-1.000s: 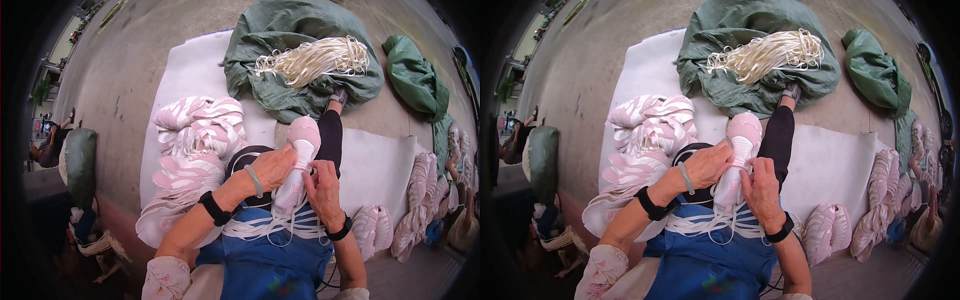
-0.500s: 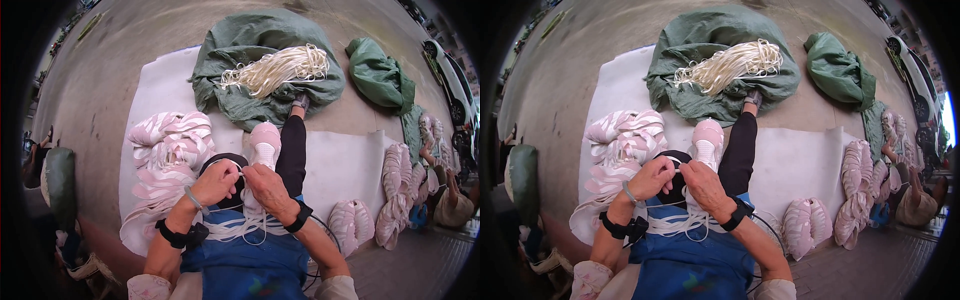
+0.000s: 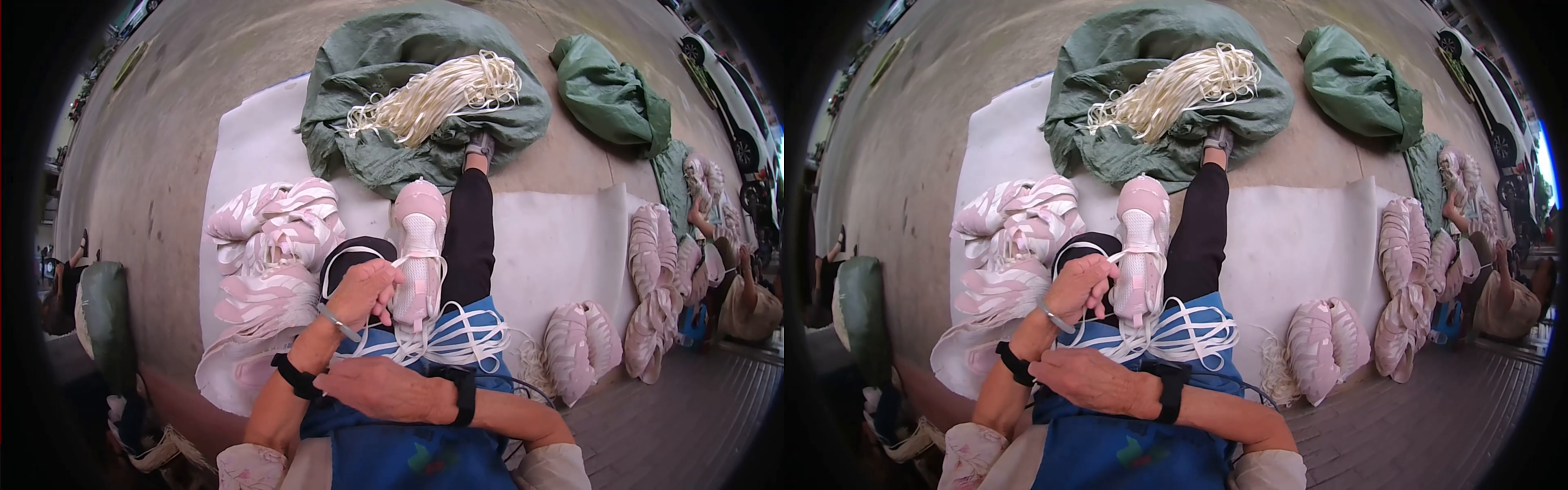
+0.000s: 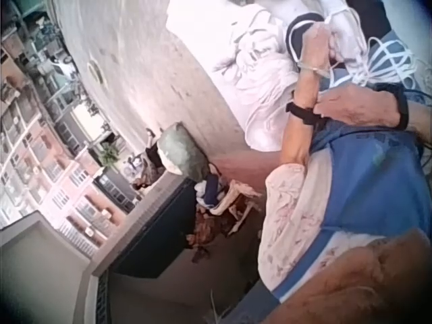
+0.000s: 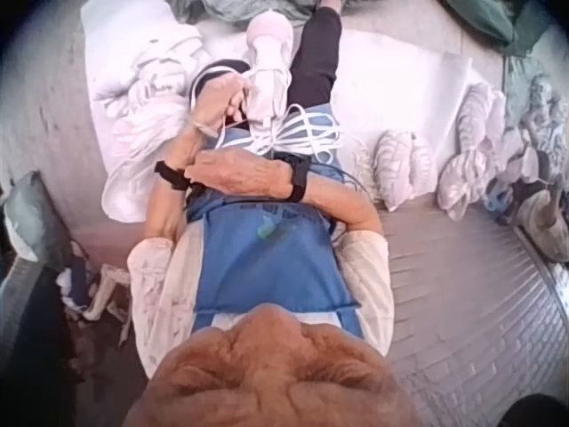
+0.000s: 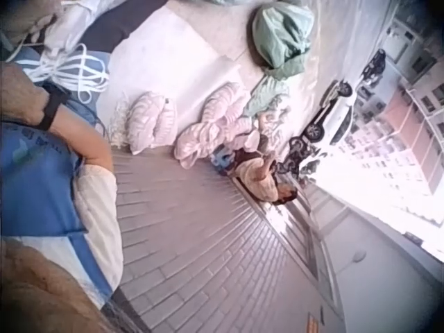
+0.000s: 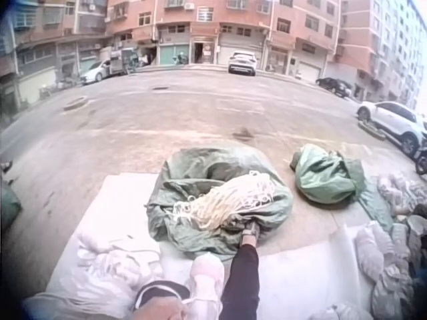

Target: The recorder is inserting laces into several pink and white sneakers, pulling them through the eyelets and arranging the surplus lace.

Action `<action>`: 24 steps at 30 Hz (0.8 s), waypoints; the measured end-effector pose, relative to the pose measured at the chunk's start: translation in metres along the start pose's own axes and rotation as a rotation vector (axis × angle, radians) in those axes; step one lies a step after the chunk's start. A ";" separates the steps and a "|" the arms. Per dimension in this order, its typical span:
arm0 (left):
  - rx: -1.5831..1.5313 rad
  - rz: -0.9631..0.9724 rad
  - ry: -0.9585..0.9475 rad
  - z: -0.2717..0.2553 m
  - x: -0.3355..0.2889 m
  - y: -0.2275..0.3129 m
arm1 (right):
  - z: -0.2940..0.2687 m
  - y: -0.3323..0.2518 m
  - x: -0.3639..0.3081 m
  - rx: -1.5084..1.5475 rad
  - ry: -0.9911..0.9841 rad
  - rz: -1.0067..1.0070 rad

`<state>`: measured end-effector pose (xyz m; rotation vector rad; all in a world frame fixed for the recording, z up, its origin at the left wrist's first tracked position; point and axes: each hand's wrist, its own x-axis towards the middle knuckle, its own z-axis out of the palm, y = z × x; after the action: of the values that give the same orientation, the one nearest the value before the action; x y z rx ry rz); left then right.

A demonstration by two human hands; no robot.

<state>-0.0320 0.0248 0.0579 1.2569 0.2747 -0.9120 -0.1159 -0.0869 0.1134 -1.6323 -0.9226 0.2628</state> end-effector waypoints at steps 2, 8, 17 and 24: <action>-0.100 0.018 0.043 -0.006 -0.010 0.006 | -0.017 0.004 -0.010 -0.045 0.075 0.041; -0.366 0.085 0.125 -0.027 -0.034 0.008 | -0.071 0.030 -0.057 -0.392 0.406 0.279; -0.473 0.247 0.182 -0.020 -0.053 0.039 | -0.028 0.047 -0.055 -0.525 0.152 0.506; -0.592 0.426 0.199 -0.026 -0.084 0.049 | -0.035 0.069 -0.011 -0.613 0.289 0.505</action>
<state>-0.0419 0.0860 0.1371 0.8039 0.3828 -0.2985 -0.0725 -0.1203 0.0573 -2.3920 -0.3646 0.0778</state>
